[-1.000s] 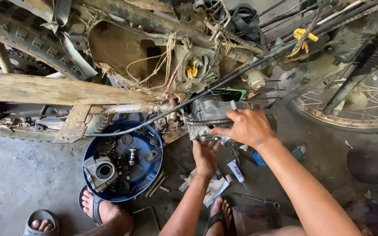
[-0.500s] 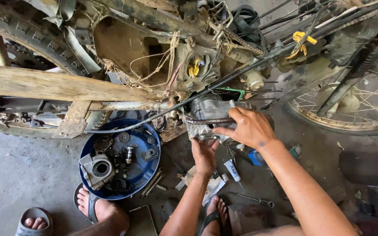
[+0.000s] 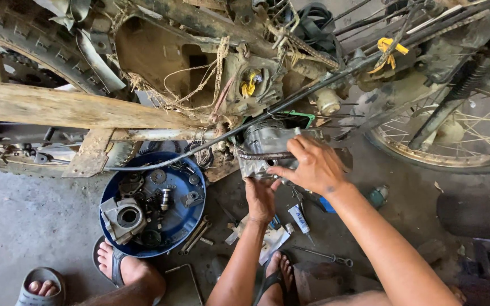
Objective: The person is working on the engine of a motorcycle, handling a metal casing and various small parts. They pick up bolts and components from a blue tray and the floor, attempting to fit them into the engine area. The person also uses a power drill to work on the engine.
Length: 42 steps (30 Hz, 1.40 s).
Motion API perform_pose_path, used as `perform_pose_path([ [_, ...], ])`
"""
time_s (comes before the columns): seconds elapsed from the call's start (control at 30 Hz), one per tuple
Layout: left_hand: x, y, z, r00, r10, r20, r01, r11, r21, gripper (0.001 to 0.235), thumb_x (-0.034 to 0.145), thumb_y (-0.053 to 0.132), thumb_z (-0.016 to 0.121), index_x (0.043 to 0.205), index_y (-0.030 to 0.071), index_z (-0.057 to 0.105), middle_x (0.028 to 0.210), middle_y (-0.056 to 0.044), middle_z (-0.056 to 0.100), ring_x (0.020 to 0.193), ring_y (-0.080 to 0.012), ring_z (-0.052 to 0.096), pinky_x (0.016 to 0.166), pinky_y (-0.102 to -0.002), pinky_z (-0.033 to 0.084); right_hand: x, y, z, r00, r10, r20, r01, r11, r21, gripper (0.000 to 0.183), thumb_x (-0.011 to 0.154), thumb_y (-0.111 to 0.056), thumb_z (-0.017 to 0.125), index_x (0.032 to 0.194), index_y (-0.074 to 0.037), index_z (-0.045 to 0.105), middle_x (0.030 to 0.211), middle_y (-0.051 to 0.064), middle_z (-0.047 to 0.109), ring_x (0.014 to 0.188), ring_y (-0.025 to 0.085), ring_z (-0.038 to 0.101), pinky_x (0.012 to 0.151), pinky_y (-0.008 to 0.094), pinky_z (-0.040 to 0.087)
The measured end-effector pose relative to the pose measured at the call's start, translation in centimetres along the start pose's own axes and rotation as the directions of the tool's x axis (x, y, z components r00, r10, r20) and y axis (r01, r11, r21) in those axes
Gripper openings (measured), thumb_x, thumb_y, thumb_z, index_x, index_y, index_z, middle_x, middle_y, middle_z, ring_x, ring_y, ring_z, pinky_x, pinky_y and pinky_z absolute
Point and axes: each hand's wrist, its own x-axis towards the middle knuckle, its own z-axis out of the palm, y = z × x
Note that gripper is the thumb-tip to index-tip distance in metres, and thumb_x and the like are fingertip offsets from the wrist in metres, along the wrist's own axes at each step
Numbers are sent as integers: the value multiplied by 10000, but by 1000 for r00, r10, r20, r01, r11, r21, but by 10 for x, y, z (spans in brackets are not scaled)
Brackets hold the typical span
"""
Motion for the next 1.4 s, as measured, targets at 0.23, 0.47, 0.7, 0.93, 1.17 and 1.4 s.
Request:
perform_pose_path([
  [0.23,3,-6,-5,1000,8,-27,-8,1000,4,723,998,687,410,1516,182,419,1497,-24,517,1355,-221,504,1072,-486,413,-1,3,6,997,-61,-54,65,996,66,614,794,-577,785,982,-26,592,1059,183,687,860,428,699,676,506,568],
  [0.47,8,-6,-10,997,-69,-21,69,998,6,745,979,710,383,1541,221,402,1519,13,502,1370,-194,482,1071,-465,408,7,10,6,999,-28,33,25,995,100,594,769,-581,800,934,-43,613,1019,143,710,869,401,707,707,492,571],
  [0.7,8,-3,-8,999,-46,-21,47,999,27,725,987,702,395,1511,203,444,1481,-4,547,1343,-200,516,1042,-466,433,9,8,4,998,-61,28,58,992,115,591,747,-550,828,946,-29,629,1020,146,711,870,392,708,697,477,574],
  [0.93,4,-2,-6,1000,-4,-5,5,999,36,713,1016,696,418,1470,149,485,1439,-45,571,1326,-221,533,1020,-468,461,11,5,2,997,-75,-8,76,989,130,584,745,-552,828,907,-27,632,991,116,722,883,350,722,734,463,577],
  [1.17,2,3,0,1000,-7,-21,8,999,38,683,999,674,426,1461,173,475,1450,-23,552,1311,-206,538,1017,-463,475,10,14,11,995,-97,19,95,991,96,613,763,-586,793,1035,-40,728,1130,121,730,918,343,722,756,450,585],
  [1.4,1,7,5,1000,-11,-20,11,1000,4,649,1008,645,440,1450,171,485,1431,-23,567,1282,-206,548,992,-456,496,11,5,1,995,-37,97,31,998,63,595,788,-586,767,1049,-52,730,1106,103,727,928,359,713,783,460,581],
])
